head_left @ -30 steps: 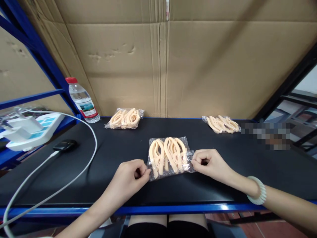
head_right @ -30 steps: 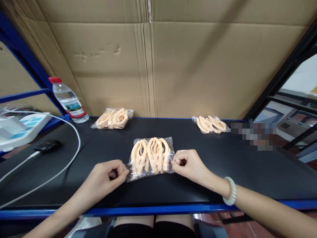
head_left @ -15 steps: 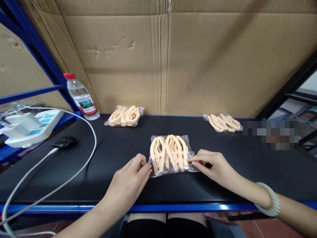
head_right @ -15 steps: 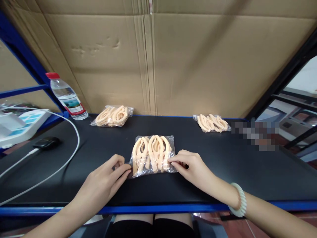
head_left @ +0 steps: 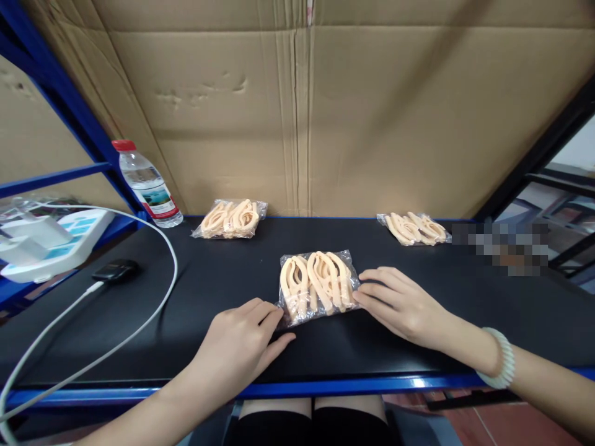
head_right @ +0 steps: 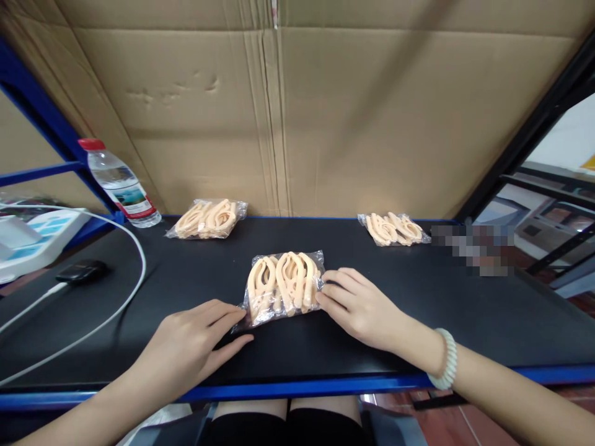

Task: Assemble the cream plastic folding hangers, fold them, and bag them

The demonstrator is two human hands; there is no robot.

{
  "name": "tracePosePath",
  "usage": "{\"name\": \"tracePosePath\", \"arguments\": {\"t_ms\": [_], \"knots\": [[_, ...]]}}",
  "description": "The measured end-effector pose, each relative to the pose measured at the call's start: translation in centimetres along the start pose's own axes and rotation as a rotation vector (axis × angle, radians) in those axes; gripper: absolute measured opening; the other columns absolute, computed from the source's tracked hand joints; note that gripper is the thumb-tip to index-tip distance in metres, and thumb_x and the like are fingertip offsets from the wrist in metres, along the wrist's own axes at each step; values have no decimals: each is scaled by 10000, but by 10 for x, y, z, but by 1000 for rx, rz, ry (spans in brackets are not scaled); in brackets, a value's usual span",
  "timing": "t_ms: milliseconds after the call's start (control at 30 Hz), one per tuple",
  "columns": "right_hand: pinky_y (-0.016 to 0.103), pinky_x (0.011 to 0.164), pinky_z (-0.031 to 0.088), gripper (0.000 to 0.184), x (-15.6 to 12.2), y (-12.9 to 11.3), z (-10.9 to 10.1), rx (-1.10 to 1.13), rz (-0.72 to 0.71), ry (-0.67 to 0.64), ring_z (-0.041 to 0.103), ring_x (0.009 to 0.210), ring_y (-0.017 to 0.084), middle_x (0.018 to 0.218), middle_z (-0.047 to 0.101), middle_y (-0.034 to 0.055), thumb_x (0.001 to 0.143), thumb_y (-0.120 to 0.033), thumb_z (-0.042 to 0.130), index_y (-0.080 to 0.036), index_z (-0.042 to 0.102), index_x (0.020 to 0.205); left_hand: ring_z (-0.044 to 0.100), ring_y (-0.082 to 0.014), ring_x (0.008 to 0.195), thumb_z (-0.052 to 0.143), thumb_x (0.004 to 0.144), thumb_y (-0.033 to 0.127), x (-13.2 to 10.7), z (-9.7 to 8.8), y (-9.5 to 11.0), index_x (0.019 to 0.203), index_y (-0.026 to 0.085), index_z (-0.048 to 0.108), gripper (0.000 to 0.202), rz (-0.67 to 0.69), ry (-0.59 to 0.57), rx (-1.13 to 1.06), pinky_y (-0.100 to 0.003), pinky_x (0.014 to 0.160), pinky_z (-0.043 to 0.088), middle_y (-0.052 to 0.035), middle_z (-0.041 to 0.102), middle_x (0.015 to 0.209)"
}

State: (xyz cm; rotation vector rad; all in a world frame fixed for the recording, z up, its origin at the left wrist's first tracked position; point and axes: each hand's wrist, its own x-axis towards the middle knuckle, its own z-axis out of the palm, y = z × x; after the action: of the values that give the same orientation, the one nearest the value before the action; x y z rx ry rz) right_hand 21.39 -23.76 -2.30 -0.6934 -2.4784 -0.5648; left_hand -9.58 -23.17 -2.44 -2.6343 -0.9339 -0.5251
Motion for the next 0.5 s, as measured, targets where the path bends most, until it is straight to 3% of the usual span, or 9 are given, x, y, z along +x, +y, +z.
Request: {"name": "tracePosePath", "arguments": {"t_ms": [267, 400, 500], "knots": [[463, 900, 536, 253, 21, 11, -19, 98, 78, 73, 589, 1123, 272, 1012, 705, 103, 902, -67, 497, -174, 677, 1045, 573, -173, 503, 451, 903, 99, 10, 3, 8, 755, 169, 610, 228, 79, 77, 160, -282, 456, 399, -8, 588, 577], [413, 921, 526, 216, 23, 17, -35, 176, 203, 169, 618, 1069, 239, 956, 708, 67, 917, -88, 490, -199, 665, 982, 567, -158, 533, 413, 927, 126, 26, -14, 0, 787, 171, 597, 235, 74, 182, 181, -269, 502, 395, -5, 588, 599], [342, 784, 546, 207, 22, 25, -54, 217, 394, 255, 666, 854, 201, 837, 699, 45, 932, -132, 477, -208, 655, 861, 588, -146, 631, 382, 954, 175, 55, -31, -6, 833, 169, 582, 233, 26, 216, 9, -253, 566, 410, -15, 626, 725]]}}
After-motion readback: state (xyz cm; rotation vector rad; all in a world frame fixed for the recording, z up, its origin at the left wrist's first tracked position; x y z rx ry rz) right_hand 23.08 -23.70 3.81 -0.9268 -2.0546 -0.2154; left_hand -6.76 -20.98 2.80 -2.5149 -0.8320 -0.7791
